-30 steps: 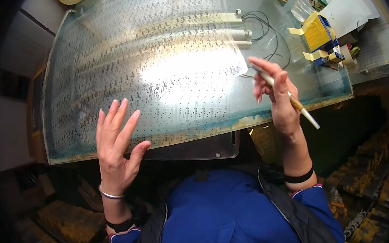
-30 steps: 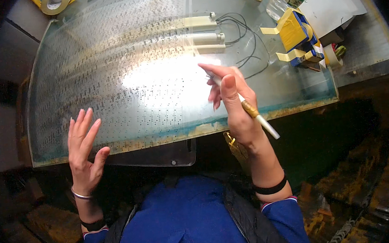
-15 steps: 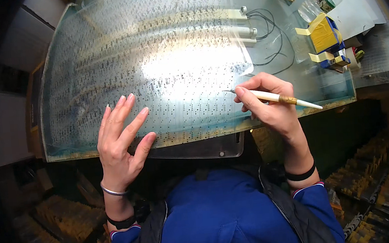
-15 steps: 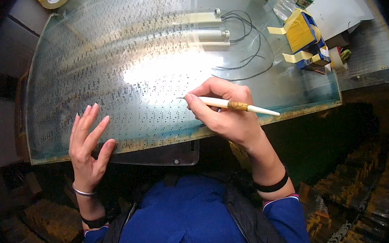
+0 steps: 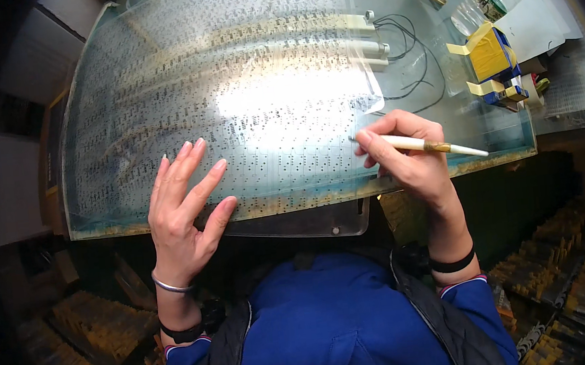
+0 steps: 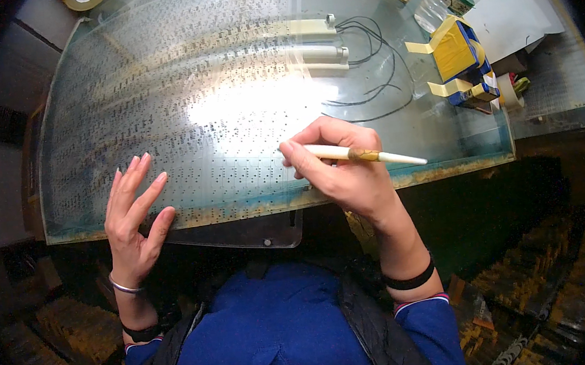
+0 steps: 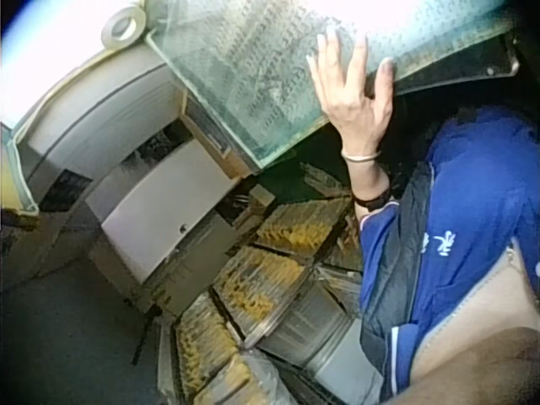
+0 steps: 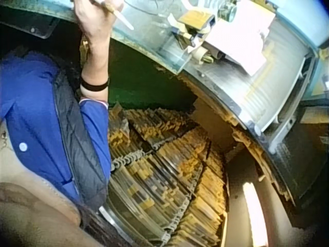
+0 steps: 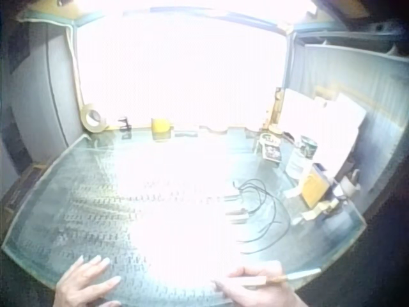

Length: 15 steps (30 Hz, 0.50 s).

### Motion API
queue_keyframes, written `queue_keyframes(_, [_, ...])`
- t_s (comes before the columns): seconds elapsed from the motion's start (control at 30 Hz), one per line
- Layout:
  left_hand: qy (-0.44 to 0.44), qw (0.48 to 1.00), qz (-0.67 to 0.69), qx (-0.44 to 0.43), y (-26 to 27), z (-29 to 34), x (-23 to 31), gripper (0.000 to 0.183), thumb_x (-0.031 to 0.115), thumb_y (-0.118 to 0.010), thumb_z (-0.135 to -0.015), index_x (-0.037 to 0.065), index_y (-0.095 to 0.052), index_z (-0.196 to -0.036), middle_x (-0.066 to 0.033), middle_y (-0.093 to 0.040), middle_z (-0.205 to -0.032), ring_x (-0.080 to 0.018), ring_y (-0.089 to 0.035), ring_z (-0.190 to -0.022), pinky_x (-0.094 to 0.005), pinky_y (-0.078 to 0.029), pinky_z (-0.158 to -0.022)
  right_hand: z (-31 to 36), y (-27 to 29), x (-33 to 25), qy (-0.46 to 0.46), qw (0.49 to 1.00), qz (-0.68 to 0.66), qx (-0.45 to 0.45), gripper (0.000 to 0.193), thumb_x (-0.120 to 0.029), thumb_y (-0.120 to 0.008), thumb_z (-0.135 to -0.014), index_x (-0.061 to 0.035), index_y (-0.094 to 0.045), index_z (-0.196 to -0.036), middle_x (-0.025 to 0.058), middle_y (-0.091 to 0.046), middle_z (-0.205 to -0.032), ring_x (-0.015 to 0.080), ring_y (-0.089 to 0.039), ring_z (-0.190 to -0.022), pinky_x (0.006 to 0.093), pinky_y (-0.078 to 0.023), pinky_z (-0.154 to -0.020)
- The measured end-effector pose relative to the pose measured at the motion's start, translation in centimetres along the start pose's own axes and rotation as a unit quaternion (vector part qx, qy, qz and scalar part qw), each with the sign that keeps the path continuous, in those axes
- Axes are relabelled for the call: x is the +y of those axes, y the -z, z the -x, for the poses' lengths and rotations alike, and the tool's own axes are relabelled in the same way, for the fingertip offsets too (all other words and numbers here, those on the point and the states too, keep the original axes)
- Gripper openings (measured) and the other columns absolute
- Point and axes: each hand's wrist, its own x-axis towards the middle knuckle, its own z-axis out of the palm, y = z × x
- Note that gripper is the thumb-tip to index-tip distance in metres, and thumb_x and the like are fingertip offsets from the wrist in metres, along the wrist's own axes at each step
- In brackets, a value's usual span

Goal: Clearing small holes in a large transparent stencil or acrylic sheet using a brush and a small pick tool.

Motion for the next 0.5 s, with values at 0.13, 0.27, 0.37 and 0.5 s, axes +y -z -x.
queue_keyframes(0.13, [0.003, 1.000, 0.002, 0.004, 0.0, 0.1, 0.0, 0.038, 0.025, -0.066, -0.084, 0.010, -0.064, -0.119, -0.0137, -0.051, -0.135, -0.0317, -0.044, -0.129, -0.0492, -0.028, -0.110, 0.0, 0.1, 0.9, 0.036, 0.998, 0.048, -0.012, 0.011, -0.007, -0.069, -0.080, 0.0025, -0.067, -0.078, 0.0045, -0.066, -0.066, 0.0064, -0.059, -0.060, 0.0210, -0.045, -0.053])
queue_keyframes(0.27, [0.002, 1.000, 0.004, 0.002, 0.0, 0.0, -0.1, 0.038, 0.024, -0.066, -0.084, 0.010, -0.064, -0.119, -0.0138, -0.052, -0.135, -0.0318, -0.044, -0.129, -0.0493, -0.028, -0.110, 0.0, -0.1, 0.3, -0.003, 1.000, 0.007, 0.004, 0.011, -0.007, -0.069, -0.081, 0.0027, -0.067, -0.077, 0.0051, -0.066, -0.067, 0.0066, -0.060, -0.061, 0.0205, -0.046, -0.054])
queue_keyframes(0.37, [0.002, 1.000, 0.004, 0.004, 0.0, 0.0, 0.1, 0.038, 0.025, -0.066, -0.084, 0.010, -0.064, -0.119, -0.0139, -0.052, -0.135, -0.0320, -0.044, -0.129, -0.0493, -0.028, -0.109, 0.1, -0.2, 0.9, 0.048, 0.998, 0.031, 0.008, 0.011, -0.007, -0.069, -0.082, 0.0025, -0.067, -0.077, 0.0051, -0.067, -0.068, 0.0066, -0.061, -0.062, 0.0207, -0.046, -0.054])
queue_keyframes(0.5, [0.002, 1.000, 0.006, 0.004, -0.1, 0.0, 0.0, 0.038, 0.025, -0.066, -0.084, 0.010, -0.064, -0.118, -0.0141, -0.052, -0.135, -0.0320, -0.044, -0.129, -0.0494, -0.027, -0.110, 0.1, 0.2, 0.5, 0.009, 0.999, 0.032, -0.016, 0.010, -0.007, -0.069, -0.081, 0.0023, -0.067, -0.076, 0.0046, -0.066, -0.068, 0.0061, -0.059, -0.061, 0.0202, -0.045, -0.053])
